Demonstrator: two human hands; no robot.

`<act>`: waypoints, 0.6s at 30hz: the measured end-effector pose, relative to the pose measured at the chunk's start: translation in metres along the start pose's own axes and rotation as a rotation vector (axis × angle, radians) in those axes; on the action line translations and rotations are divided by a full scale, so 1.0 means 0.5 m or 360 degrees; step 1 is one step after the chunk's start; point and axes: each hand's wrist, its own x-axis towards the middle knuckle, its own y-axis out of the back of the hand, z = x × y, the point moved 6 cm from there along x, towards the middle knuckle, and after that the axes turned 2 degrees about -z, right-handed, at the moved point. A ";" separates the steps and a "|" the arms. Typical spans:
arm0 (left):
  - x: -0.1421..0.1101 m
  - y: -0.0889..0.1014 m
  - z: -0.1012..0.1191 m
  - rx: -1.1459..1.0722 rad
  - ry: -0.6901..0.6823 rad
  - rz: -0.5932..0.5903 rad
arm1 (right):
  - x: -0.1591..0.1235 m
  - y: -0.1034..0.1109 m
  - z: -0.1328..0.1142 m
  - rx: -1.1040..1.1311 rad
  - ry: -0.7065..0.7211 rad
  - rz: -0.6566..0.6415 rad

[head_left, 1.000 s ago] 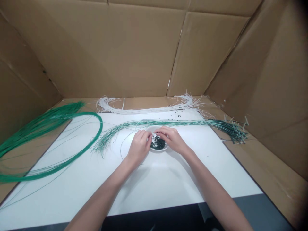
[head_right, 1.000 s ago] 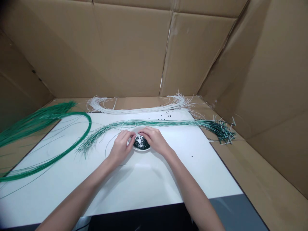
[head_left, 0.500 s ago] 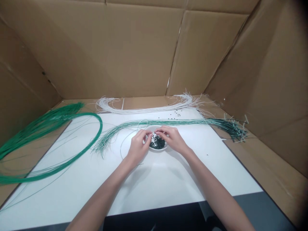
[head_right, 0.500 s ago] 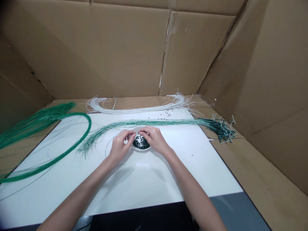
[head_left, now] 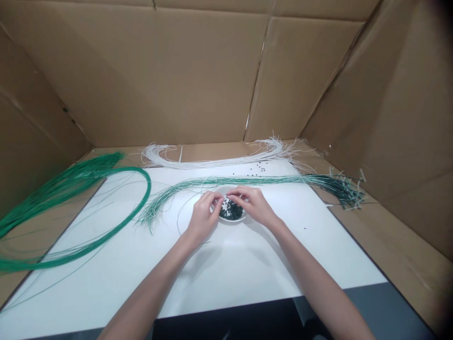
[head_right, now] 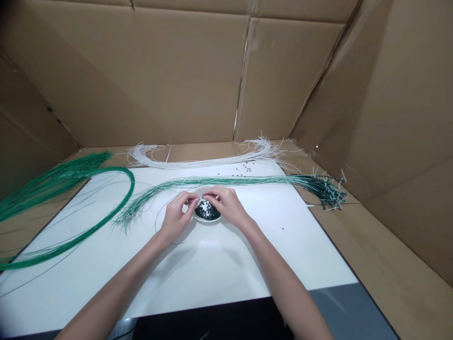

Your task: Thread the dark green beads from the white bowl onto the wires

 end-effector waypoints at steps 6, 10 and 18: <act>0.001 0.009 0.003 -0.0063 0.0090 0.0067 | 0.000 0.008 0.014 0.0303 -0.0118 0.0061; 0.000 0.017 0.008 -0.0119 0.0126 0.0117 | 0.003 0.008 0.014 0.0503 -0.0161 0.0015; 0.002 0.023 0.018 -0.0145 0.0082 0.0155 | 0.002 0.004 0.015 0.0679 -0.0136 -0.0066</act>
